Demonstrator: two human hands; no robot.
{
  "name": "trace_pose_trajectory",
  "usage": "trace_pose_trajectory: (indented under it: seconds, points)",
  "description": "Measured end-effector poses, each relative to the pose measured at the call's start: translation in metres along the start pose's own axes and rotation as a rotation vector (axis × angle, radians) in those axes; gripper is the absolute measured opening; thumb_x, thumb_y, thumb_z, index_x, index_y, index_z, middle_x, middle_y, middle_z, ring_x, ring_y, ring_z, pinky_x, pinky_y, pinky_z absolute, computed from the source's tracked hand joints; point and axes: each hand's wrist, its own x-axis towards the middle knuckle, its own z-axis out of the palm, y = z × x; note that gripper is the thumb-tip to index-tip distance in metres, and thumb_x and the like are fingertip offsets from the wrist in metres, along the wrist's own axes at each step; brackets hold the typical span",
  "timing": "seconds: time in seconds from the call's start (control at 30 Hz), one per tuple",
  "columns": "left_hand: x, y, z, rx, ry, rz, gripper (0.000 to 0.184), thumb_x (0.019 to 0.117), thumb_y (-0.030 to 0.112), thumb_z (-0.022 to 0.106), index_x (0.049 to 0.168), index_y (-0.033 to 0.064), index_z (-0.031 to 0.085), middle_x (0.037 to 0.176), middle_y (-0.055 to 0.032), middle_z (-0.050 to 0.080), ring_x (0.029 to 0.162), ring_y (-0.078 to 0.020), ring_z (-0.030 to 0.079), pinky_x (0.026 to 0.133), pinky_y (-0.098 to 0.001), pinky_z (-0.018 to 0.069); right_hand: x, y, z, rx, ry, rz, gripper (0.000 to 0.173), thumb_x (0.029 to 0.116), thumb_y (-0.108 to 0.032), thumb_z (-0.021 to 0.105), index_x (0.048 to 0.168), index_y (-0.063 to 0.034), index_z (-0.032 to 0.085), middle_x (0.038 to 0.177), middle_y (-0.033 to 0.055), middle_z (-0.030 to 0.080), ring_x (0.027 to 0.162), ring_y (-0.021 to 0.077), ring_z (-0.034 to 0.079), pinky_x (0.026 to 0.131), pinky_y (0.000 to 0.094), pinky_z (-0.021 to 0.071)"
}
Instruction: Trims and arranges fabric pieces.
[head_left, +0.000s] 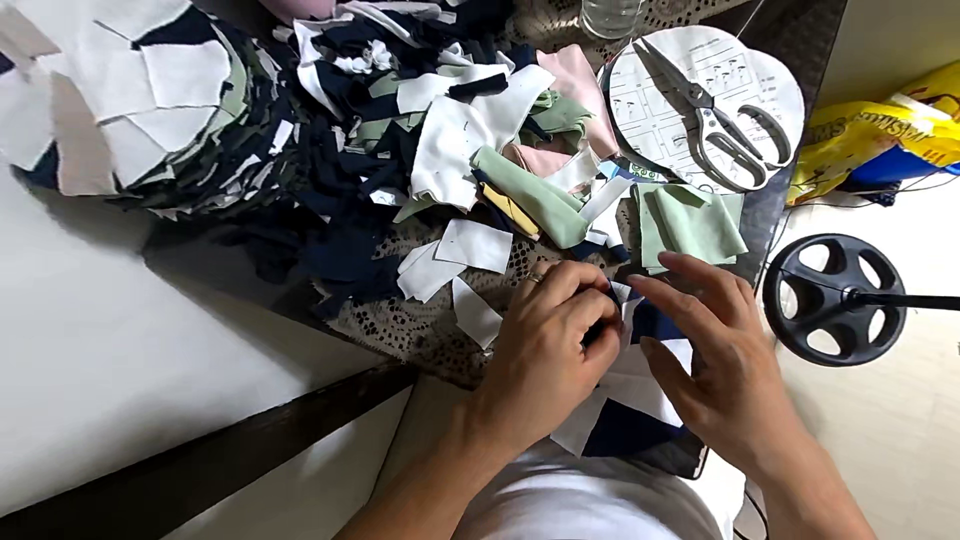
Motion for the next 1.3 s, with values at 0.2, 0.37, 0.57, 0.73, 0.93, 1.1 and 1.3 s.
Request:
trace_pose_trajectory:
  seconds: [0.2, 0.37, 0.57, 0.73, 0.93, 1.1, 1.3]
  points:
    - [-0.013, 0.013, -0.018, -0.108, 0.011, -0.009, 0.016, 0.0943, 0.023, 0.065, 0.086, 0.0144, 0.075, 0.102, 0.001, 0.07, 0.1, -0.0063, 0.062, 0.086, -0.0221, 0.0488, 0.013, -0.003, -0.015, 0.101, -0.152, -0.067, 0.017, 0.0976, -0.026, 0.062, 0.097, -0.0185, 0.077, 0.127, 0.0003, 0.066, 0.122, 0.018, 0.056, 0.094, 0.043, 0.0461]
    - [-0.044, 0.017, -0.018, -0.502, -0.091, -0.289, 0.04, 0.107, 0.035, 0.05, 0.085, 0.0072, 0.069, 0.074, 0.006, 0.064, 0.069, 0.0037, 0.06, 0.064, -0.0149, 0.0509, -0.001, -0.018, -0.017, 0.028, 0.044, -0.172, 0.018, 0.1007, -0.021, 0.06, 0.096, -0.0146, 0.075, 0.105, 0.0005, 0.074, 0.108, 0.0152, 0.065, 0.089, 0.0384, 0.0486]
    - [-0.05, 0.037, -0.018, -1.379, -0.218, -0.86, 0.024, 0.1072, 0.018, 0.045, 0.106, 0.0068, 0.066, 0.095, -0.0002, 0.075, 0.087, -0.0102, 0.074, 0.083, -0.029, 0.0622, -0.051, -0.029, 0.003, -0.252, 0.239, -0.408, 0.009, 0.1016, -0.019, 0.058, 0.105, -0.0164, 0.066, 0.1, 0.0042, 0.068, 0.104, 0.023, 0.06, 0.096, 0.0377, 0.0409]
    - [-0.052, 0.031, -0.017, -1.224, -0.244, -0.647, 0.017, 0.1001, 0.001, 0.057, 0.107, 0.0015, 0.072, 0.093, 0.0005, 0.076, 0.086, -0.0067, 0.073, 0.081, -0.025, 0.0618, -0.069, -0.024, 0.005, -0.058, 0.234, -0.325, 0.024, 0.1045, -0.038, 0.053, 0.105, -0.0182, 0.067, 0.099, 0.0009, 0.066, 0.104, 0.0173, 0.059, 0.096, 0.0326, 0.0415]
    - [-0.05, 0.025, -0.017, -0.796, -0.338, -0.35, 0.015, 0.0988, 0.013, 0.064, 0.101, 0.0036, 0.075, 0.084, 0.0061, 0.071, 0.074, 0.0066, 0.062, 0.067, -0.0108, 0.0523, -0.048, -0.016, -0.012, 0.567, -0.054, 0.119, 0.034, 0.1007, -0.03, 0.058, 0.12, -0.0057, 0.072, 0.109, -0.0019, 0.073, 0.104, 0.0028, 0.065, 0.088, 0.0214, 0.0535]
    - [-0.045, 0.022, -0.013, -0.751, -0.373, -0.392, 0.01, 0.0981, 0.016, 0.064, 0.099, 0.0063, 0.068, 0.071, 0.009, 0.06, 0.058, 0.0071, 0.049, 0.054, -0.0098, 0.0409, -0.038, -0.008, -0.006, 0.634, -0.15, 0.176, 0.011, 0.0968, -0.017, 0.065, 0.097, -0.0081, 0.072, 0.092, -0.0061, 0.069, 0.087, -0.004, 0.062, 0.073, 0.0125, 0.05]
    - [-0.038, 0.016, -0.005, -0.402, -0.244, -0.269, 0.021, 0.1022, 0.021, 0.055, 0.099, 0.006, 0.07, 0.071, 0.0045, 0.06, 0.06, 0.0042, 0.051, 0.056, -0.0114, 0.0428, -0.026, -0.004, -0.006, 0.363, -0.118, 0.267, 0.017, 0.0943, -0.026, 0.069, 0.092, -0.0088, 0.071, 0.081, -0.0063, 0.067, 0.071, -0.0065, 0.058, 0.064, 0.0104, 0.048]
